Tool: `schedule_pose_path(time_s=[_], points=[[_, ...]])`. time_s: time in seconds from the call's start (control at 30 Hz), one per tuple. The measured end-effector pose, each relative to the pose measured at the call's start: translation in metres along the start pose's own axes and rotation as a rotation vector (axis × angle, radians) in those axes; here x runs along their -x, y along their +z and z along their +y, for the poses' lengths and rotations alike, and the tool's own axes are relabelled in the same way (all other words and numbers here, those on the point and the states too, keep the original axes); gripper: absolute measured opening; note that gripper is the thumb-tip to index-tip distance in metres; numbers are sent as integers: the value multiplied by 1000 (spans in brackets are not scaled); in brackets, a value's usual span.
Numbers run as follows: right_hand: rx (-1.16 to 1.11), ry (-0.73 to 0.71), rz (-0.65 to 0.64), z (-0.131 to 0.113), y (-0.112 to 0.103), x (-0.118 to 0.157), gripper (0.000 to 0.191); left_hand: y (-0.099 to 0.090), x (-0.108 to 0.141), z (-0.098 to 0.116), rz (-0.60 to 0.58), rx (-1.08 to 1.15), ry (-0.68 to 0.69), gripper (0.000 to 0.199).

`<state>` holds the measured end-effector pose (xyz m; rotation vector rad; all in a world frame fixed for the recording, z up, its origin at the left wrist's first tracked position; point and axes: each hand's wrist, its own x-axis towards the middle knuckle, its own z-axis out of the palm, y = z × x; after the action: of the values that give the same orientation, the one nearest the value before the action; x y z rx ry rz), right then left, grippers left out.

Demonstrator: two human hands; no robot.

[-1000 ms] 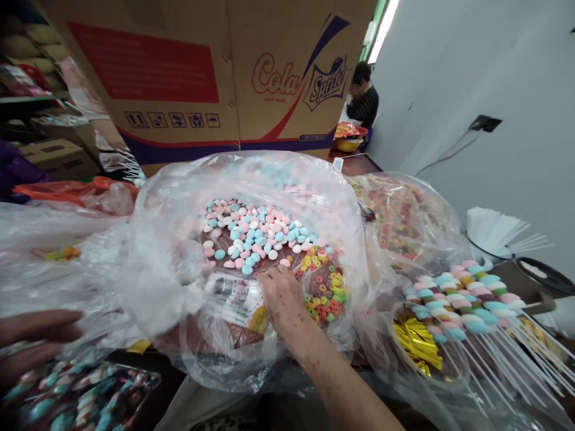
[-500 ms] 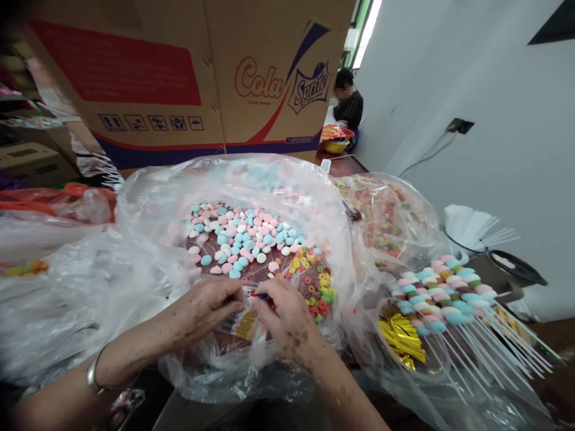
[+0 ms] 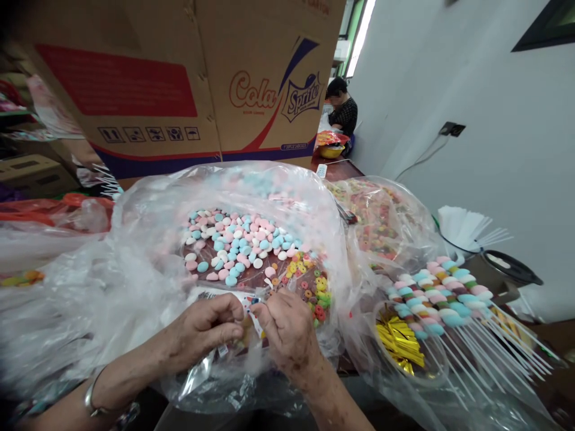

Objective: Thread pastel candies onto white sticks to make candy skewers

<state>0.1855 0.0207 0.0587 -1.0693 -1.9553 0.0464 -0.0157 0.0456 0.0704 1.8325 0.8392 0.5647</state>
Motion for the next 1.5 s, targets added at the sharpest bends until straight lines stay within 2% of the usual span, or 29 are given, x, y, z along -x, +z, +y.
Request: schedule_pose_path(time_s=[0.17, 0.33, 0.57, 0.73, 0.83, 0.97, 1.07, 1.13, 1.2, 1.27, 1.3, 1.37, 1.43, 1.5], points=[[-21, 46, -66, -1, 0, 0, 40, 4, 7, -13, 54, -185, 132, 29], [-143, 238, -285, -6, -3, -3, 29, 2, 12, -17, 15, -178, 89, 37], [-72, 163, -163, -5, 4, -2, 39, 3, 20, -23, 12, -103, 24, 25], [-66, 104, -150, -10, 7, -5, 41, 5, 22, -24, 74, -193, 22, 38], [-109, 80, -140, -13, 6, -5, 42, 6, 24, -24, 74, -115, -9, 38], [-159, 137, -159, -17, 4, -1, 45, 7, 26, -26, 49, -65, 6, 32], [-212, 216, -192, -17, -4, 2, 39, 8, 26, -30, 85, -104, 38, 33], [-212, 283, -155, -9, -18, 4, 28, 7, 25, -31, 99, -88, 54, 32], [-93, 376, -35, 9, -41, 9, 20, 6, 24, -32, 94, -70, 59, 28], [175, 484, 95, 35, -75, 19, 19, 6, 24, -34, 110, -57, 63, 26], [346, 540, 112, 49, -95, 26, 22, 6, 24, -36, 125, -46, 62, 27], [781, 655, -5, 74, -135, 44, 26, 8, 24, -41, 149, -25, 58, 30], [917, 731, -55, 91, -169, 64, 23, 10, 23, -45, 152, -42, 69, 29], [1008, 808, -93, 100, -192, 84, 23, 12, 23, -48, 157, -80, 98, 25]])
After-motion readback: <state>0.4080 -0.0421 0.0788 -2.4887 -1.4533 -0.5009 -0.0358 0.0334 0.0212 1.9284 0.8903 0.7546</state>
